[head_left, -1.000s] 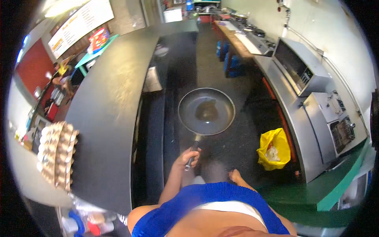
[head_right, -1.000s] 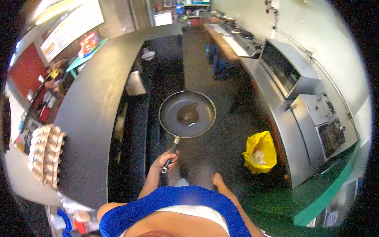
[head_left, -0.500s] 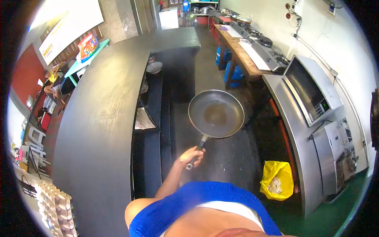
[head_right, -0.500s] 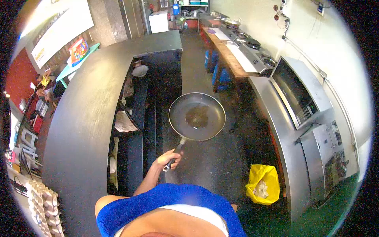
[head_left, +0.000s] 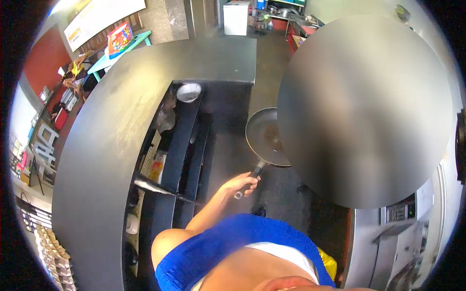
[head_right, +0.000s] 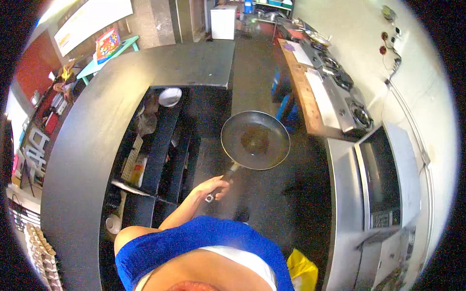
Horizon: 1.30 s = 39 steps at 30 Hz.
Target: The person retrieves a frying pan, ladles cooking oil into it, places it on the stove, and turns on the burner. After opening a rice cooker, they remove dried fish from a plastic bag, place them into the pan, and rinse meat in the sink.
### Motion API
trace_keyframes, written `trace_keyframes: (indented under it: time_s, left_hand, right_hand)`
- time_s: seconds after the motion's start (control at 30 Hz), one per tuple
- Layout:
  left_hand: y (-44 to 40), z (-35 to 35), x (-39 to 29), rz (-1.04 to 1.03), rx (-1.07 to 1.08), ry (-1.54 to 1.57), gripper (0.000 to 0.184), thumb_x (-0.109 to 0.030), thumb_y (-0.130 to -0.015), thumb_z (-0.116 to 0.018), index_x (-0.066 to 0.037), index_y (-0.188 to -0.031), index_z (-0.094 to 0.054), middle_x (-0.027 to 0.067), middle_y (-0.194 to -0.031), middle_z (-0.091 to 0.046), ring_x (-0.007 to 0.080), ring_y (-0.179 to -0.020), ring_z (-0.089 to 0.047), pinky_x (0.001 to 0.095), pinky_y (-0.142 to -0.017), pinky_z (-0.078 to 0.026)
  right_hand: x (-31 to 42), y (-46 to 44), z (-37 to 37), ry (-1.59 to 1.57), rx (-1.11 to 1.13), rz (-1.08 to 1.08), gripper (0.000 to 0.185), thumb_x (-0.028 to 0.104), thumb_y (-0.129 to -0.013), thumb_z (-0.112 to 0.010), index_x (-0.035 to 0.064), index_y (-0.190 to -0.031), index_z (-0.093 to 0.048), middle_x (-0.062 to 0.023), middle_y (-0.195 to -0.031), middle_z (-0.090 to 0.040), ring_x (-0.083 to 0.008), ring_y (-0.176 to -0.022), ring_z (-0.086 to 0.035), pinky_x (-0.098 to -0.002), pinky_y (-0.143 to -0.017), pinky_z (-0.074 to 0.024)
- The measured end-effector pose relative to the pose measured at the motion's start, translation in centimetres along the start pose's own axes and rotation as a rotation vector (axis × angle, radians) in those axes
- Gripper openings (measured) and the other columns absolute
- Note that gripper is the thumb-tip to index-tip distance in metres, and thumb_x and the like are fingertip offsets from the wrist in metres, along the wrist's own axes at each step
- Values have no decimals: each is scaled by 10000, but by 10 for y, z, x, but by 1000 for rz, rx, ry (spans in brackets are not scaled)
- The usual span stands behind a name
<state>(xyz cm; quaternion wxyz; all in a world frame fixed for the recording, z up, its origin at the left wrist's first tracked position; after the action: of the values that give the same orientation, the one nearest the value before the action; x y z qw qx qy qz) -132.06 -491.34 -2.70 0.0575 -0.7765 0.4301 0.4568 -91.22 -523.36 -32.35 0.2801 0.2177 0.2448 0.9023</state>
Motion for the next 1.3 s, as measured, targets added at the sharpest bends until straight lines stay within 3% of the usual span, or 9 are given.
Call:
trace_keyframes:
  time_s: [0.23,0.33,0.4,0.43,0.63,0.7,0.83,1.23,1.3]
  left_hand:
    - [-135,10,-93,-23,-95,19,288,-156,-879,-568,-33,-1116,-458,23,-704,-477,120,-482,-451,270,-429,-376]
    - [-189,20,-126,-49,-90,81,293,-160,-872,-585,-43,-1114,-469,26,-701,-479,124,-481,-449,274,-427,-369]
    - [-228,37,-146,-83,-74,79,278,-157,-869,-587,-61,-1104,-474,23,-700,-476,122,-485,-449,265,-423,-358]
    - [-246,44,-157,-75,-76,82,278,-157,-869,-587,-61,-1104,-474,23,-700,-476,122,-485,-449,265,-423,-358]
    - [-339,76,-224,-27,-176,106,304,-153,-902,-540,-66,-1171,-429,2,-651,-460,102,-431,-440,244,-370,-324]
    - [-364,82,-243,-56,-159,107,306,-158,-898,-548,-64,-1166,-434,3,-652,-461,103,-432,-440,244,-372,-326]
    - [-408,101,-271,-70,-227,37,279,-164,-893,-558,-49,-1130,-467,10,-657,-477,103,-435,-442,250,-377,-326]
    - [-584,124,-368,-117,-295,84,234,-140,-883,-561,-47,-1078,-471,16,-598,-466,100,-407,-436,254,-360,-342]
    - [-613,135,-385,-112,-230,96,320,-144,-858,-571,-46,-1144,-464,25,-674,-483,127,-428,-445,278,-399,-374]
  right_hand:
    - [49,-169,159,497,-188,555,274,198,-806,-511,18,-662,-659,-176,-706,-660,-341,-651,-643,-469,-580,-497]
    - [111,-285,199,-58,-341,675,375,259,-868,-485,-9,-636,-608,-191,-634,-625,-350,-562,-612,-443,-486,-433]
    - [190,-341,237,-470,-182,424,314,233,-878,-503,-35,-753,-607,-226,-720,-618,-377,-688,-626,-450,-630,-462]
    - [227,-365,251,-527,-266,605,305,212,-926,-516,-15,-755,-629,-70,-602,-578,-133,-484,-520,-290,-440,-393]
    - [412,-421,335,-536,-125,612,279,238,-920,-554,-16,-852,-646,-49,-654,-595,-135,-594,-558,-302,-530,-430]
    - [454,-450,346,-781,105,544,272,262,-927,-564,13,-900,-669,-17,-686,-595,-112,-602,-531,-279,-546,-428]
    - [488,-513,391,-551,214,634,253,237,-948,-547,43,-1043,-678,7,-772,-623,-101,-648,-546,-267,-554,-437]
    - [498,-734,480,-474,126,747,286,204,-954,-540,-13,-1119,-630,-86,-982,-677,-129,-664,-594,-274,-552,-481]
    - [504,-736,515,-430,198,640,290,204,-956,-536,-12,-1127,-625,-89,-975,-679,-129,-670,-598,-271,-557,-480]
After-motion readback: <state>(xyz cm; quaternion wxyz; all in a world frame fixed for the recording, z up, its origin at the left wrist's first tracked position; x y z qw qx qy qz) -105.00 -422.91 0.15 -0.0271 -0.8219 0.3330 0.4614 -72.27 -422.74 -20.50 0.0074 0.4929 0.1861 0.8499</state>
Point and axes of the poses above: each hand's wrist, its own y-axis away from the middle knuckle, its own z-axis out of the back of the hand, x = y × z, the point moved 1 cm from there along -y, towards the middle knuckle
